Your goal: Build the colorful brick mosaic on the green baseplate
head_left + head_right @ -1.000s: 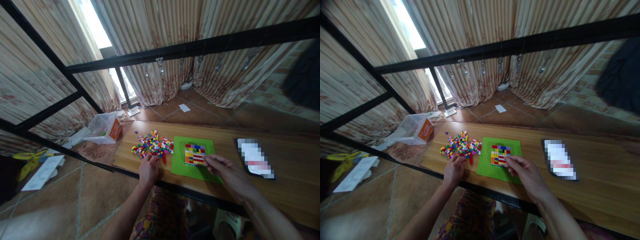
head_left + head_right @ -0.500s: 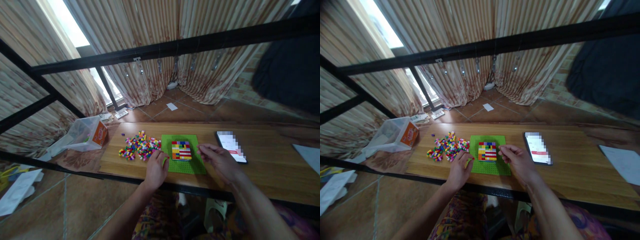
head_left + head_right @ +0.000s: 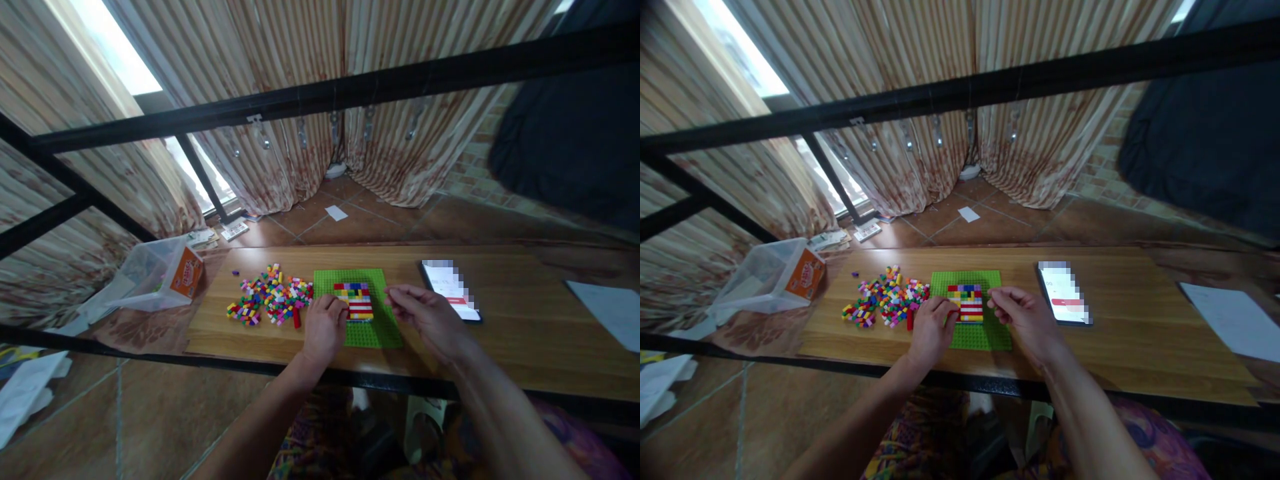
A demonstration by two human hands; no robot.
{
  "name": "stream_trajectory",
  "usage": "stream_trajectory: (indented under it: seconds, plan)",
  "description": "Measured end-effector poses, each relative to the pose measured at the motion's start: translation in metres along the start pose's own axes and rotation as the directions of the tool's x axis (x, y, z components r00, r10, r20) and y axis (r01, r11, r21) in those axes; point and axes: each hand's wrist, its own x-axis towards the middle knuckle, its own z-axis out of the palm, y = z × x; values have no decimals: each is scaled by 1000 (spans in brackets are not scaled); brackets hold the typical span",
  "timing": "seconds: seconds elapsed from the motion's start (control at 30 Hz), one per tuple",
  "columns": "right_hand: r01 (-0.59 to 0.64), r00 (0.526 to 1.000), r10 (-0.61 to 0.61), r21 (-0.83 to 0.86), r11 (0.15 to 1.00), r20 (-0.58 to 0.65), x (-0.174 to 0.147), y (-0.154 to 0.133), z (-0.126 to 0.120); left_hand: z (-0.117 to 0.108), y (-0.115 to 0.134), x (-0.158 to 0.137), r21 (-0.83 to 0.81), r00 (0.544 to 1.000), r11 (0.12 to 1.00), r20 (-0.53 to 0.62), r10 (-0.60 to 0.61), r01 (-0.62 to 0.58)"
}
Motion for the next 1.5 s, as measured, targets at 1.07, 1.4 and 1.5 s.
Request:
stream_trajectory:
  seconds: [1.07,1.4,1.5]
  plan:
    - [-32,995,34,-20,999,91,-1,8,10,1,2,-2,300,959,911,125,255,-282]
    - [-54,998,55,-52,997,28,1,16,7,-2,6,-9,280,980,942,127,156,-186]
    - [-72,997,72,-50,996,-3,2,18,4,-7,6,-11,235,986,961,114,123,-147]
